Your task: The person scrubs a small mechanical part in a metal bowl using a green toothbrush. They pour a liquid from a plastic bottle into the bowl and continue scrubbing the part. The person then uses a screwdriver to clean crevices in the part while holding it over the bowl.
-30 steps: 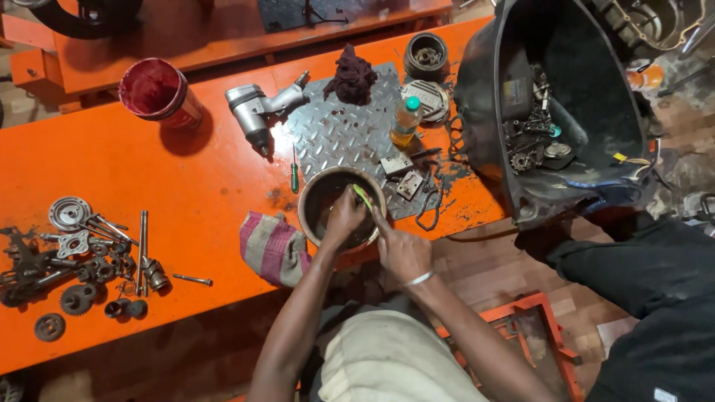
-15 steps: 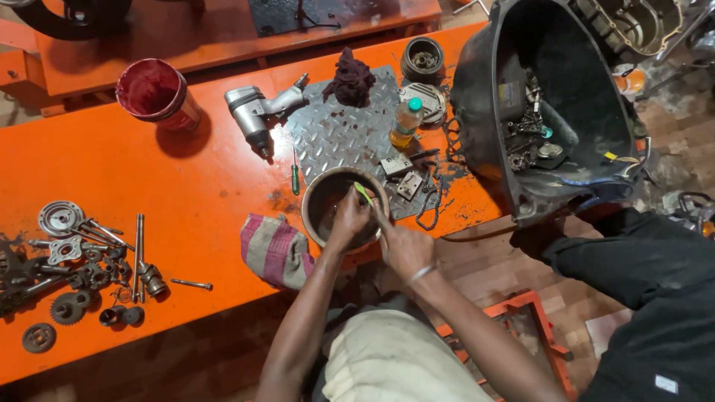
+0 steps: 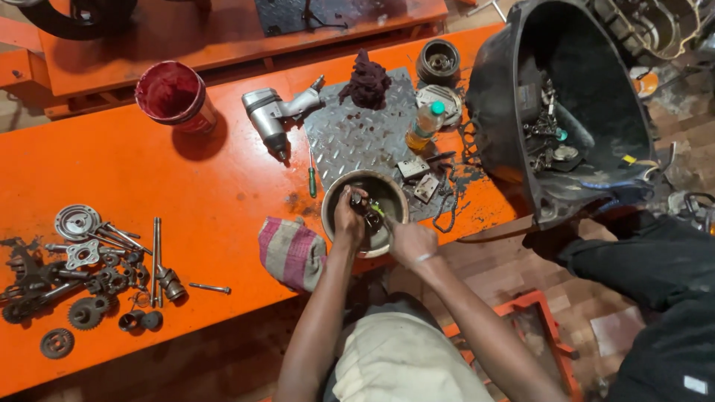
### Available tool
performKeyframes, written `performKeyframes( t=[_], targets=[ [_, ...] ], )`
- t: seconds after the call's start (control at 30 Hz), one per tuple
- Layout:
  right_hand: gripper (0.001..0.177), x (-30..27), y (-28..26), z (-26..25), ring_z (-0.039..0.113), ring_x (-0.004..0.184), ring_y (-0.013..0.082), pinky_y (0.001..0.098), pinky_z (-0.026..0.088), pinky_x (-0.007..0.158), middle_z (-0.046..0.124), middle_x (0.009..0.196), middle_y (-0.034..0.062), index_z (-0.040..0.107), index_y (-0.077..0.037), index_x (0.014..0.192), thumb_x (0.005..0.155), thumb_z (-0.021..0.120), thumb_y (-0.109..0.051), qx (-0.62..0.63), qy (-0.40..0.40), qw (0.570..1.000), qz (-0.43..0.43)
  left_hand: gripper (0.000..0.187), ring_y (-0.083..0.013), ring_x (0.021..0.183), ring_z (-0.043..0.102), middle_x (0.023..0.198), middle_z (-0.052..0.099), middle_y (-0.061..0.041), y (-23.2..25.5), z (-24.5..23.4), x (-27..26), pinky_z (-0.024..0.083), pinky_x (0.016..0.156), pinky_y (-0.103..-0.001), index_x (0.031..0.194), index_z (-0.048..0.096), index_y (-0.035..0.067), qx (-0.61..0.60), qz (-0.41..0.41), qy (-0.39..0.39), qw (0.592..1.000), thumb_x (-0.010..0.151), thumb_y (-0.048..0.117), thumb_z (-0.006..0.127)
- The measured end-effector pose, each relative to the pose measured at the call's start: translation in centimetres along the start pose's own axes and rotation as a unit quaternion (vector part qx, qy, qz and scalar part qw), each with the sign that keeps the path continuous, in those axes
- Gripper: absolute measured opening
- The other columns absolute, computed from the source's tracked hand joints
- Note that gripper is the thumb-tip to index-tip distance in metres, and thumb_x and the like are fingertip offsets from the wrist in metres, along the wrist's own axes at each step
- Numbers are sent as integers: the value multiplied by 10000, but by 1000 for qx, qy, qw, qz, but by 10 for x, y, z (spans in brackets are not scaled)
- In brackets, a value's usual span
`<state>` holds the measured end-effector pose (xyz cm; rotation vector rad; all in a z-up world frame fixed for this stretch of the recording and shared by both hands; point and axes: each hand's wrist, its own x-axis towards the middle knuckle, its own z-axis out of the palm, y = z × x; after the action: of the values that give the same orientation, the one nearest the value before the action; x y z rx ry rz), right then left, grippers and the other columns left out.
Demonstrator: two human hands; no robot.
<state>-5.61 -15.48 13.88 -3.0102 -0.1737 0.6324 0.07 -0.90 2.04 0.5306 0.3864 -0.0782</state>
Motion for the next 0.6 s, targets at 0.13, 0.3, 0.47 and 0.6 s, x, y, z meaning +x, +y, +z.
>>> performKeyframes(
  t=[0.13, 0.3, 0.47, 0.6],
  targets=[
    [533, -64, -40, -73, 714, 633, 369, 542, 566, 604, 711, 706, 178, 478, -359, 1508, 980, 508, -292, 46, 30, 998, 26, 361, -143, 748, 516, 843, 610, -40, -16, -6, 3, 436, 703, -301, 890, 643, 94, -19, -12, 32, 999, 1099, 322, 456],
    [585, -50, -58, -44, 659, 449, 327, 500, 550, 450, 639, 525, 138, 394, -252, 1576, 1008, 532, -249, 121, 67, 990, 17, 494, -128, 812, 611, 889, 686, -59, -18, 10, -8, 481, 792, -271, 985, 735, 42, 283, 68, 86, 953, 1083, 356, 367],
    [678, -60, -67, -33, 646, 449, 339, 511, 539, 441, 635, 529, 153, 392, -236, 1567, 926, 611, -259, 92, 121, 988, 2, 519, -150, 688, 534, 816, 621, -56, -38, -20, 17, 459, 659, -300, 1047, 720, 17, 200, 38, 49, 978, 1118, 381, 357],
    [714, -62, -66, -26, 648, 457, 332, 511, 539, 454, 647, 545, 147, 361, -204, 1591, 932, 631, -257, 83, 145, 986, -12, 526, -120, 693, 526, 821, 612, -21, -34, -19, 9, 470, 651, -269, 1077, 719, 18, 137, 32, 26, 990, 1108, 404, 363]
  ],
)
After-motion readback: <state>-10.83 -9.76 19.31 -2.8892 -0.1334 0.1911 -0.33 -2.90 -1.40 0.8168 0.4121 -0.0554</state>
